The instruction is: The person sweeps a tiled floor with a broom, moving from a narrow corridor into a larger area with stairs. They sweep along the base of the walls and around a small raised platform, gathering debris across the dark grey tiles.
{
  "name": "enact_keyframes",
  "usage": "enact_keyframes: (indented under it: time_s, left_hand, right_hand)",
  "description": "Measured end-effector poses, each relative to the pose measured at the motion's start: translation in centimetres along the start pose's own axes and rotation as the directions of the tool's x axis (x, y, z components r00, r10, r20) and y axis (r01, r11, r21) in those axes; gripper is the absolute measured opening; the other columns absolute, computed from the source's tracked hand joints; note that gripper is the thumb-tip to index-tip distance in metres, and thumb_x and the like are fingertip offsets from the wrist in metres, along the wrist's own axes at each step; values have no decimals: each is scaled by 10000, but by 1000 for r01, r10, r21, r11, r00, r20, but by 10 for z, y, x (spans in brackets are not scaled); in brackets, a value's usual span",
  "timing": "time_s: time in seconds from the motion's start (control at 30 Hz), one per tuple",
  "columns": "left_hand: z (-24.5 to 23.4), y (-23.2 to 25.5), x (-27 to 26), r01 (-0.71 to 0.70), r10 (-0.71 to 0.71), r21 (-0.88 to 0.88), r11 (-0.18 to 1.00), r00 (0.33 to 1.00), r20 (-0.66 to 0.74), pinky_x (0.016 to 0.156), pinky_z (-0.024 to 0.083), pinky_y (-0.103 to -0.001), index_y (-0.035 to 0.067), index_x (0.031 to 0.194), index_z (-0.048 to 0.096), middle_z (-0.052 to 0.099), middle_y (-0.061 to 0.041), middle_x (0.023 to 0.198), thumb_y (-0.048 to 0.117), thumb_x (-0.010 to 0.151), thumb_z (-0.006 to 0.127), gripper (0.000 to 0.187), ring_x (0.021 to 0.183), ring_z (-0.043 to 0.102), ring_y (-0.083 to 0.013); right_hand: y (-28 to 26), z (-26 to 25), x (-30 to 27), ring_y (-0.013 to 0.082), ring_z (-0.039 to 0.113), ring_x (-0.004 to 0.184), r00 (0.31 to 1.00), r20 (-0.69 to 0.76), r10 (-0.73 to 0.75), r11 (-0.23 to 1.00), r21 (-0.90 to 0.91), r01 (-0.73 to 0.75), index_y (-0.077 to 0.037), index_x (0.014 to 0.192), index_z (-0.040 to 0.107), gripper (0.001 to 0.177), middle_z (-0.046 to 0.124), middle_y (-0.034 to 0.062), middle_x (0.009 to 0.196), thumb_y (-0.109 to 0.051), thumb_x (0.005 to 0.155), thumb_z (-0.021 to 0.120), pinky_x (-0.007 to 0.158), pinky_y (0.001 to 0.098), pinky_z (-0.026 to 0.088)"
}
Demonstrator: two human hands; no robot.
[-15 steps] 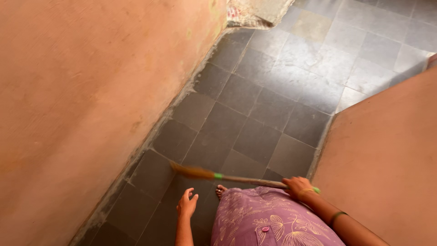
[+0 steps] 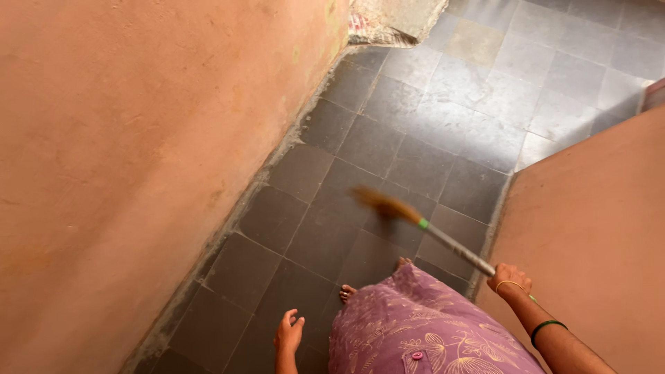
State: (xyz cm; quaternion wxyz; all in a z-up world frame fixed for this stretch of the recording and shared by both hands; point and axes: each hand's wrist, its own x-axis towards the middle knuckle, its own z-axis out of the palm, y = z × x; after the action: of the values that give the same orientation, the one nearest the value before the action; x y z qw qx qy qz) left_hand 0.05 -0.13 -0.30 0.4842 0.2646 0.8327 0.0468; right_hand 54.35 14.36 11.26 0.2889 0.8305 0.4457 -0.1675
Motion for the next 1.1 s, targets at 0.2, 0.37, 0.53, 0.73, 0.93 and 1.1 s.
enact_keyframes:
  time_s: [0.2, 0.37, 0.53, 0.73, 0.93, 1.1]
  left_hand:
    - [6, 10, 16, -111, 110, -15, 994, 993, -34, 1162, 336, -472, 324, 1403, 577, 623, 23, 1450, 426, 910, 667, 511, 1356, 571, -227]
    - [5, 17, 19, -114, 110, -57, 992, 992, -67, 1152, 368, -447, 325, 1408, 565, 609, 12, 1459, 420, 910, 662, 517, 1359, 558, -255]
    - [-3, 21, 19, -83, 82, -9, 997, 994, -76, 1164, 352, -466, 321, 1421, 560, 614, 16, 1465, 424, 908, 667, 535, 1368, 562, -247]
    - [-1, 26, 15, -44, 45, 15, 999, 996, -72, 1198, 287, -503, 325, 1462, 517, 577, 15, 1496, 427, 942, 632, 542, 1388, 529, -253]
    - [5, 20, 5, -9, 7, -19, 1000, 997, -77, 1222, 257, -498, 327, 1460, 515, 560, 14, 1513, 420, 952, 618, 527, 1399, 515, -256]
    - [10, 15, -2, 21, -22, -14, 1000, 997, -80, 1226, 270, -493, 321, 1467, 514, 563, 7, 1519, 424, 949, 620, 539, 1406, 518, -254]
  right_hand:
    - [14, 9, -24, 349, 743, 1052, 980, -187, -59, 976, 197, 97, -252, 1276, 694, 395, 775, 136, 1097, -399, 909, 700, 891, 468, 596]
    - [16, 11, -31, 300, 775, 924, 895, -157, -417, 903, 45, 428, -278, 1476, 469, 576, 788, 95, 1024, -477, 949, 589, 835, 427, 614]
    - [-27, 3, -8, 306, 727, 821, 638, -52, -768, 640, -51, 767, -238, 1440, 431, 552, 729, 107, 1074, -451, 955, 587, 691, 451, 597]
    - [-121, 22, -7, 258, 743, 855, 558, 334, -759, 443, -363, 820, -137, 1299, 594, 315, 754, 106, 1000, -293, 1029, 548, 727, 392, 604]
    - [-110, 22, 21, 279, 721, 1106, 770, 300, -563, 688, -344, 638, -160, 1162, 743, 263, 735, 109, 1176, -262, 955, 615, 929, 405, 599]
    - [-68, -10, 51, 323, 714, 1105, 913, 126, -388, 906, -129, 403, -148, 1192, 724, 358, 737, 124, 1172, -381, 928, 665, 921, 437, 594]
